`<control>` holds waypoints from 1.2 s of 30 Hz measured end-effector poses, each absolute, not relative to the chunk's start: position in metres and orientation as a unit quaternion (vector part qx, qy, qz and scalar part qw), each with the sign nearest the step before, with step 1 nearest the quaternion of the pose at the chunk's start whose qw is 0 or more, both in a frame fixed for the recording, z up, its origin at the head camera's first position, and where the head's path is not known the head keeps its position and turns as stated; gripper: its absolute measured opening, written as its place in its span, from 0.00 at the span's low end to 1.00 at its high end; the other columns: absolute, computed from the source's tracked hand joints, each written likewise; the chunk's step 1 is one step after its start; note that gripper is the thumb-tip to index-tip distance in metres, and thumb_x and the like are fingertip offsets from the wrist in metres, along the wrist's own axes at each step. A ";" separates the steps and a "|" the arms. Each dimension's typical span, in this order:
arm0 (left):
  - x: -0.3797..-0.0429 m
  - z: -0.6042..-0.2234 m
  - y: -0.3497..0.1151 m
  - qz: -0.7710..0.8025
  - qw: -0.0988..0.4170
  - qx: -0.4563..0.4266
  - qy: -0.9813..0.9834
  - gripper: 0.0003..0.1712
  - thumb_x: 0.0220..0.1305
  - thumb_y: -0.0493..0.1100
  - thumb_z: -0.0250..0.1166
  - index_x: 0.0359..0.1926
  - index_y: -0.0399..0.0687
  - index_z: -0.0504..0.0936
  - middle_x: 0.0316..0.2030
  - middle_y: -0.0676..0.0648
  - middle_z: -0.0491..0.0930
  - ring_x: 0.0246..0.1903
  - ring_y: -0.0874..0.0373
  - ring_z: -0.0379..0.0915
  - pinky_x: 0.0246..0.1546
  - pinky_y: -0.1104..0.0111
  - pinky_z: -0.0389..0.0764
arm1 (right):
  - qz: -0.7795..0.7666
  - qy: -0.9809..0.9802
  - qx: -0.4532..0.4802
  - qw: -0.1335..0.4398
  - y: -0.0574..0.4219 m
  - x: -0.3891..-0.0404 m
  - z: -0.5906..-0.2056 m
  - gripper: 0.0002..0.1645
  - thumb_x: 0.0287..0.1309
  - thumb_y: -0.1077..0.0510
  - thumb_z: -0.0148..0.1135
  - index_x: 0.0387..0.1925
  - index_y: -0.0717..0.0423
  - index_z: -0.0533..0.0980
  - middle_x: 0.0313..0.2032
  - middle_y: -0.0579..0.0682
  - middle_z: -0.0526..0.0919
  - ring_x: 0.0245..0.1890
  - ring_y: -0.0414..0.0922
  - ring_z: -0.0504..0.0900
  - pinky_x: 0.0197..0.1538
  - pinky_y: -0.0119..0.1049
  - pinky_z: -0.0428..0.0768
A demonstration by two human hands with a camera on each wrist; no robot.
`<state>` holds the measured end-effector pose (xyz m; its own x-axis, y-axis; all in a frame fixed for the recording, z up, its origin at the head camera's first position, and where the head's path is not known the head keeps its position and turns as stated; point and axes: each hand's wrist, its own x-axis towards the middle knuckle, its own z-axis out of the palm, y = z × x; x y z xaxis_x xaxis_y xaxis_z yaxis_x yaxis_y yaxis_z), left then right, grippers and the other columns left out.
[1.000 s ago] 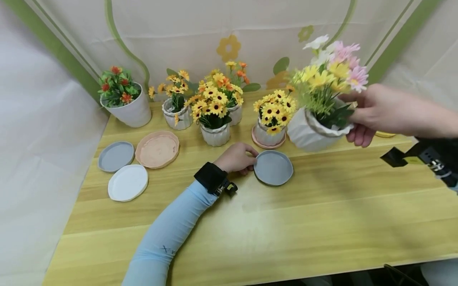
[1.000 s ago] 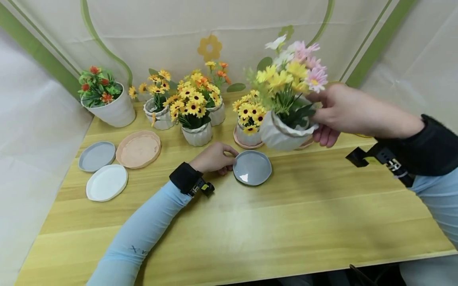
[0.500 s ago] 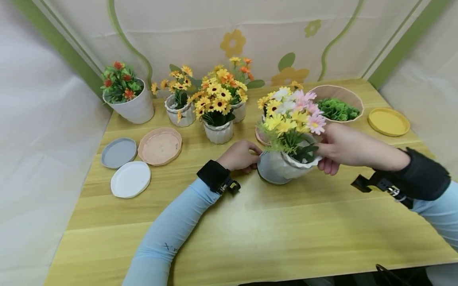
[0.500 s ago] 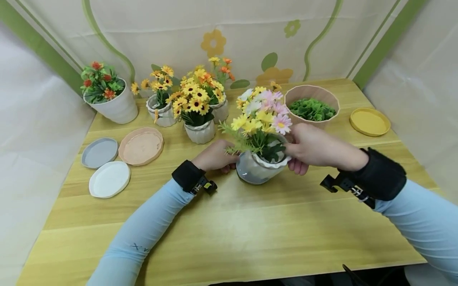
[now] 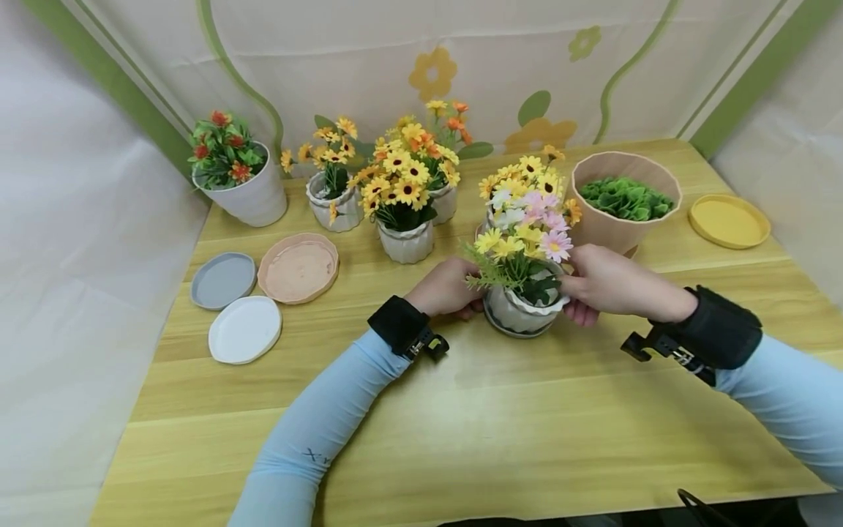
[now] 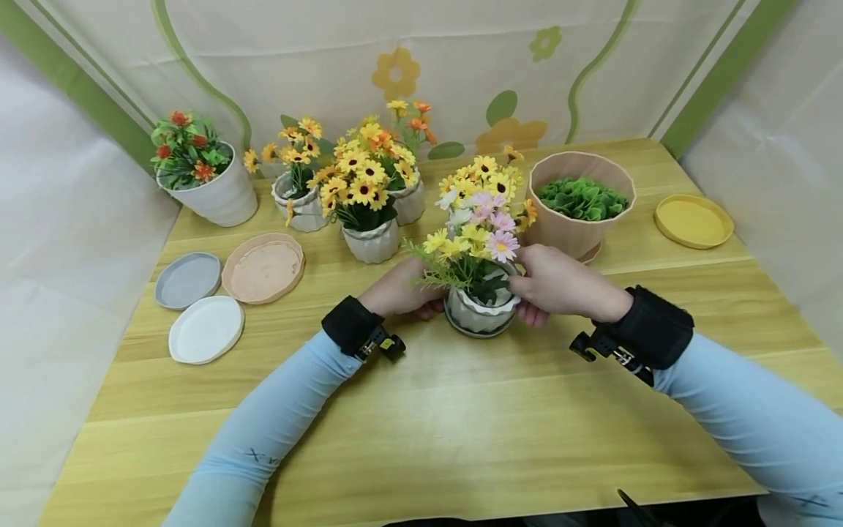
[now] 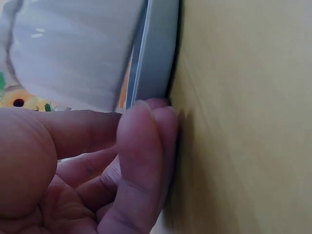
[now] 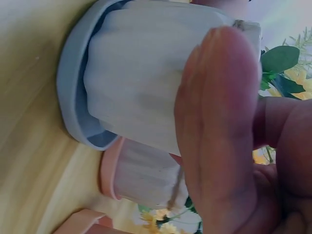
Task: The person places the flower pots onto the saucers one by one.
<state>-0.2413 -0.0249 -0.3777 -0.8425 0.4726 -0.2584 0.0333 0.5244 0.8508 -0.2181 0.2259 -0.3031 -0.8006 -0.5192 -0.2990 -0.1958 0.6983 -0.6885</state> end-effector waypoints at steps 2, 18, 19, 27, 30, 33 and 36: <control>-0.240 -0.377 -0.025 0.473 0.241 0.154 0.833 0.09 0.71 0.35 0.60 0.49 0.37 0.82 0.25 0.43 0.83 0.19 0.54 0.80 0.23 0.64 0.85 | -0.333 0.889 -0.199 0.243 0.227 -0.219 -0.306 0.10 0.65 0.67 0.46 0.33 0.67 0.74 0.18 0.51 0.82 0.16 0.49 0.83 0.21 0.41 0.84; -0.234 -0.374 -0.020 0.513 0.255 0.121 0.811 0.10 0.71 0.37 0.60 0.50 0.41 0.81 0.25 0.40 0.83 0.18 0.55 0.79 0.23 0.64 0.84 | -0.352 0.891 -0.180 0.222 0.230 -0.218 -0.317 0.10 0.66 0.64 0.44 0.39 0.68 0.70 0.16 0.52 0.82 0.14 0.49 0.82 0.20 0.46 0.83; -0.233 -0.374 -0.020 0.514 0.256 0.119 0.810 0.10 0.71 0.36 0.60 0.51 0.42 0.80 0.25 0.40 0.83 0.18 0.55 0.79 0.23 0.64 0.84 | -0.357 0.889 -0.179 0.223 0.230 -0.217 -0.318 0.09 0.66 0.64 0.44 0.39 0.68 0.70 0.17 0.52 0.82 0.14 0.49 0.82 0.20 0.47 0.84; -0.233 -0.375 -0.021 0.527 0.260 0.124 0.799 0.07 0.71 0.35 0.60 0.48 0.42 0.78 0.26 0.39 0.83 0.18 0.54 0.79 0.23 0.64 0.84 | -0.391 0.877 -0.173 0.219 0.233 -0.215 -0.324 0.10 0.68 0.64 0.43 0.39 0.68 0.70 0.18 0.54 0.83 0.16 0.51 0.83 0.20 0.48 0.84; -0.234 -0.376 -0.021 0.527 0.257 0.134 0.799 0.06 0.70 0.35 0.60 0.47 0.43 0.78 0.26 0.39 0.83 0.19 0.53 0.80 0.23 0.64 0.85 | -0.401 0.874 -0.170 0.217 0.235 -0.215 -0.325 0.16 0.68 0.64 0.43 0.48 0.72 0.71 0.19 0.55 0.83 0.16 0.51 0.83 0.21 0.47 0.84; -0.235 -0.376 -0.024 0.518 0.252 0.150 0.804 0.07 0.70 0.35 0.60 0.47 0.43 0.78 0.28 0.39 0.83 0.21 0.51 0.81 0.24 0.63 0.85 | -0.413 0.868 -0.167 0.219 0.236 -0.215 -0.327 0.23 0.69 0.63 0.43 0.60 0.74 0.67 0.20 0.56 0.83 0.16 0.52 0.83 0.21 0.48 0.84; -0.236 -0.374 -0.030 0.490 0.243 0.166 0.820 0.09 0.70 0.38 0.61 0.49 0.42 0.81 0.30 0.40 0.84 0.22 0.51 0.82 0.27 0.63 0.85 | -0.422 0.864 -0.163 0.223 0.238 -0.215 -0.328 0.28 0.69 0.63 0.43 0.65 0.76 0.62 0.21 0.56 0.83 0.17 0.53 0.83 0.22 0.48 0.84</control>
<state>-0.2364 -0.0302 -0.3740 -0.8269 0.5107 -0.2355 0.0347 0.4643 0.8850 -0.2146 0.2376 -0.3284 -0.8477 -0.4695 -0.2469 -0.0937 0.5907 -0.8015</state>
